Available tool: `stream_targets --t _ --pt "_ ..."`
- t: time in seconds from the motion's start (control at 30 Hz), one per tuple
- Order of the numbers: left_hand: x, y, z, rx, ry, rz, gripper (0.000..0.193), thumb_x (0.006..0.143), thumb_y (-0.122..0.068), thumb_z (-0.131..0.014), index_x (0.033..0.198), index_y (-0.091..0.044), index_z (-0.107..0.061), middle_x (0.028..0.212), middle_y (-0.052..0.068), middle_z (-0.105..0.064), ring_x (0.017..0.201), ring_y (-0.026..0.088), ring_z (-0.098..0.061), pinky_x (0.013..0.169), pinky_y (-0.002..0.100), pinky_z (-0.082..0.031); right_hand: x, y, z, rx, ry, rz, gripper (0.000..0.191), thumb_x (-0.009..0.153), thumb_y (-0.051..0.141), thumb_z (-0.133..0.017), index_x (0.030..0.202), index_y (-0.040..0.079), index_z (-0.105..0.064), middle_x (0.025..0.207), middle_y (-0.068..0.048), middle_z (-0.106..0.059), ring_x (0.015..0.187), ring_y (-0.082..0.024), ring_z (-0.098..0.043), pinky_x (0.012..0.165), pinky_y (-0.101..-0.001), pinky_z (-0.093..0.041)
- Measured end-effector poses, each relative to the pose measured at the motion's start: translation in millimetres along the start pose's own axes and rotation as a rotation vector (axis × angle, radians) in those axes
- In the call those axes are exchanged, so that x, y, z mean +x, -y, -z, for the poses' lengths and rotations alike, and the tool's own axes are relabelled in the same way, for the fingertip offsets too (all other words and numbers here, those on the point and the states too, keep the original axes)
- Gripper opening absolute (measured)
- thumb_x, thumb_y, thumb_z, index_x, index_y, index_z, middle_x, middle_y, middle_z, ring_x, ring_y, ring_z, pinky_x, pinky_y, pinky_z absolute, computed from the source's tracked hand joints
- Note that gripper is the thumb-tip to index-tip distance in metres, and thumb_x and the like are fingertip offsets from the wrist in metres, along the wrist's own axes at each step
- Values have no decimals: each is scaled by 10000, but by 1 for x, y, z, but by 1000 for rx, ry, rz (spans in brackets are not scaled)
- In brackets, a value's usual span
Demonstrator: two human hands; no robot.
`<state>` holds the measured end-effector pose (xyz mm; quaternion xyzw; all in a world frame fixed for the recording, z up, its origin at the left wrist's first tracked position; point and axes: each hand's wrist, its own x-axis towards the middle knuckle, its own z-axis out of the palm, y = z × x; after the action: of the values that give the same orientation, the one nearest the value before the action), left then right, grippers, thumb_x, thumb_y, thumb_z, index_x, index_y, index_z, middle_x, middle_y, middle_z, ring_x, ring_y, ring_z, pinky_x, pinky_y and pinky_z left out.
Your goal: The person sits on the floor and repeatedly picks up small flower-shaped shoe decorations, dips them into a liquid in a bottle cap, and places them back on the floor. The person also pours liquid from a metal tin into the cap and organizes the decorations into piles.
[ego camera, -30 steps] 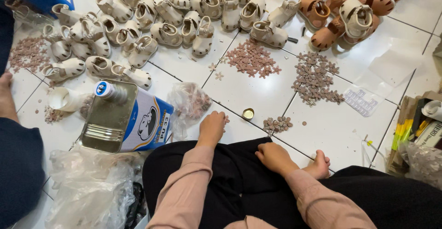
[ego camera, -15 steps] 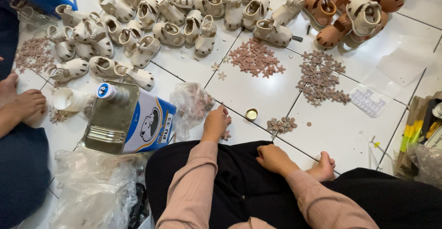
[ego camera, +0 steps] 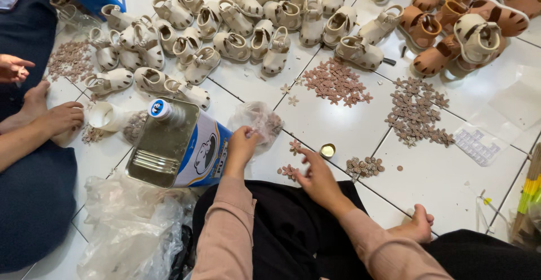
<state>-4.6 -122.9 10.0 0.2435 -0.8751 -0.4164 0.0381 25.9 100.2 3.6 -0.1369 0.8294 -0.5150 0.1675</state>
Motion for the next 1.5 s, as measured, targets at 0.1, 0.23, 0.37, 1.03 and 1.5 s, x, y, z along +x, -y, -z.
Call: stream_targets --t 0.1,0.23,0.37,1.03,1.5 --pt "6 -3 -3 -63 15 -74 344 894 -245 -675 1161 -31 -713 1072 193 -750 994 310 -723 838 381 -549 41 33 -39 76 -46 272 862 735 25 -805 1500 140 -425 1326 -141 -503 910 -275 -616 698 -331 -581" --pt "17 5 6 -759 386 159 365 989 -226 -585 1298 -48 -662 1172 185 -748 1028 279 -717 858 360 -539 88 56 -57 20 -193 441 621 742 65 -815 1306 27 -558 1139 -190 -625 949 -337 -658 823 -389 -547" --pt "26 16 14 -385 245 -9 451 971 -138 -516 1415 -99 -589 1199 180 -766 1060 284 -733 921 347 -545 111 45 -39 -21 -188 114 190 802 -1 -706 987 -15 -666 857 -161 -720 747 -271 -704 733 -368 -565" --pt "53 -4 -22 347 35 -167 438 855 -341 -682 1209 -83 -669 1205 201 -664 1116 363 -644 951 418 -517 74 13 -24 107 -17 81 165 864 64 -700 1016 14 -662 1218 -84 -660 982 -190 -739 831 -314 -631" --pt "61 -7 -9 474 -35 -15 237 847 -256 -752 987 -67 -720 962 194 -711 906 367 -691 786 441 -546 4 -37 17 343 141 -412 192 927 110 -667 1103 38 -692 1013 -86 -779 962 -217 -766 887 -358 -611"
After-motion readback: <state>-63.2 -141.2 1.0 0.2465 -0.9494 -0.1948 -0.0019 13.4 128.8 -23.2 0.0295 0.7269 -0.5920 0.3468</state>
